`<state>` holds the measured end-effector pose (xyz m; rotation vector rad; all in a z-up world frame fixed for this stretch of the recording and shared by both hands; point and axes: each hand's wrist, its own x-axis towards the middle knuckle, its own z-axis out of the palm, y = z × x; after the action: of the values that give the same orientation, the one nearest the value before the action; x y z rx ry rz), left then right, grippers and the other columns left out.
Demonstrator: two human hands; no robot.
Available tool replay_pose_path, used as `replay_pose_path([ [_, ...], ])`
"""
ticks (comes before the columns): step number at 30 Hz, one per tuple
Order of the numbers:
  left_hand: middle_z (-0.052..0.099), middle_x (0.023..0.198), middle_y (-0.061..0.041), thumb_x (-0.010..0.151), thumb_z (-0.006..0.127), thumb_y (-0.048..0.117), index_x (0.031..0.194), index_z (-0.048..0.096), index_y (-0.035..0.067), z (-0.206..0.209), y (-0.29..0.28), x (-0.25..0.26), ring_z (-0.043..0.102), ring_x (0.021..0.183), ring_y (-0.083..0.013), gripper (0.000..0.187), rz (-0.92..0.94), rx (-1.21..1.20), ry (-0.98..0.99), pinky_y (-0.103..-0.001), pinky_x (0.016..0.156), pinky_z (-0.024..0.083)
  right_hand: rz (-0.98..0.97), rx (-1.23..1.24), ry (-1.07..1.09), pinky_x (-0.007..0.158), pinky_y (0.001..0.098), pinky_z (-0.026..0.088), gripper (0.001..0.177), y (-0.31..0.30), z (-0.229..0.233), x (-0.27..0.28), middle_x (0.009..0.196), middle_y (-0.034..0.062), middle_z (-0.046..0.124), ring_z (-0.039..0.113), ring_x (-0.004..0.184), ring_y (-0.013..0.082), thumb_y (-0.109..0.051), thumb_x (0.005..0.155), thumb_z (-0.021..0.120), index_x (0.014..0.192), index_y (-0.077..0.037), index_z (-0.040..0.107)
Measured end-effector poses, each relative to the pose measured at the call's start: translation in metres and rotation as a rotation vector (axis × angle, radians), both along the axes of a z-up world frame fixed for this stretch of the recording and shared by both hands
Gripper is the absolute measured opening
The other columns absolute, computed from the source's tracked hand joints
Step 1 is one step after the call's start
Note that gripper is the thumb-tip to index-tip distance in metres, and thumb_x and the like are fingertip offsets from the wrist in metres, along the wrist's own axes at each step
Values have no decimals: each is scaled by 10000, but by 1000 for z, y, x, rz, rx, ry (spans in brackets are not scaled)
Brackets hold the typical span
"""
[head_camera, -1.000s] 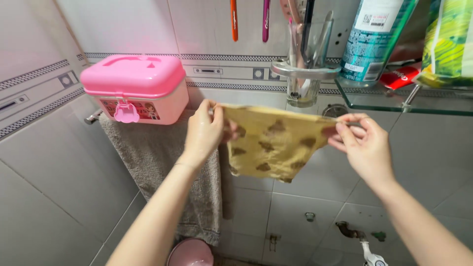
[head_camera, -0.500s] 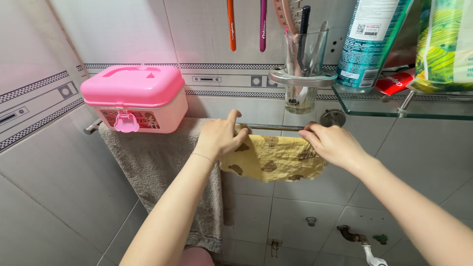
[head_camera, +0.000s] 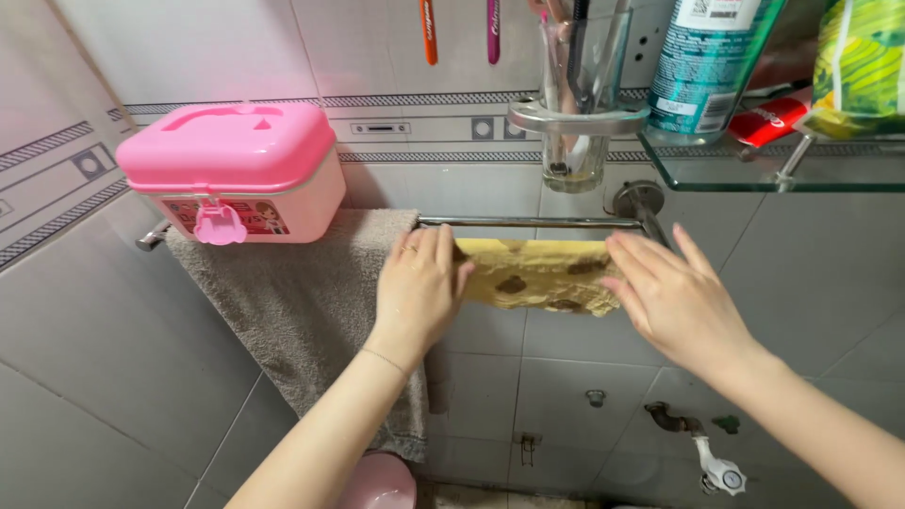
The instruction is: The person washes a small yellow cleaning cloth under a tap, hangs it on a towel rack, and then rinses several plastic components of a device in a basin.
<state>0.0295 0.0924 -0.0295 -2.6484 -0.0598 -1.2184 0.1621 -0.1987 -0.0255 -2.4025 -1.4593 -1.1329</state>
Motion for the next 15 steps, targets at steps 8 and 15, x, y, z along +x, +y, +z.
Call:
replay_pose_path([
  [8, 593, 1326, -147, 1000, 507, 431, 1434, 499, -17, -17, -1, -1, 528, 1294, -290, 623, 110, 0, -20, -518, 1158, 333, 23, -48, 178, 1222, 584, 227, 544, -13, 2, 26, 1448, 35, 584, 527, 1337, 168, -363, 990, 507, 1473, -112, 512],
  [15, 702, 1030, -45, 1001, 550, 273, 1064, 658, 113, -21, -45, -57, 657, 964, -212, 204, -172, -729, -56, -359, 846, 511, 100, 618, 231, 1190, 451, 448, 329, -19, -15, -30, 1307, 156, 695, 632, 1269, 307, -47, 956, 692, 1277, 24, 694],
])
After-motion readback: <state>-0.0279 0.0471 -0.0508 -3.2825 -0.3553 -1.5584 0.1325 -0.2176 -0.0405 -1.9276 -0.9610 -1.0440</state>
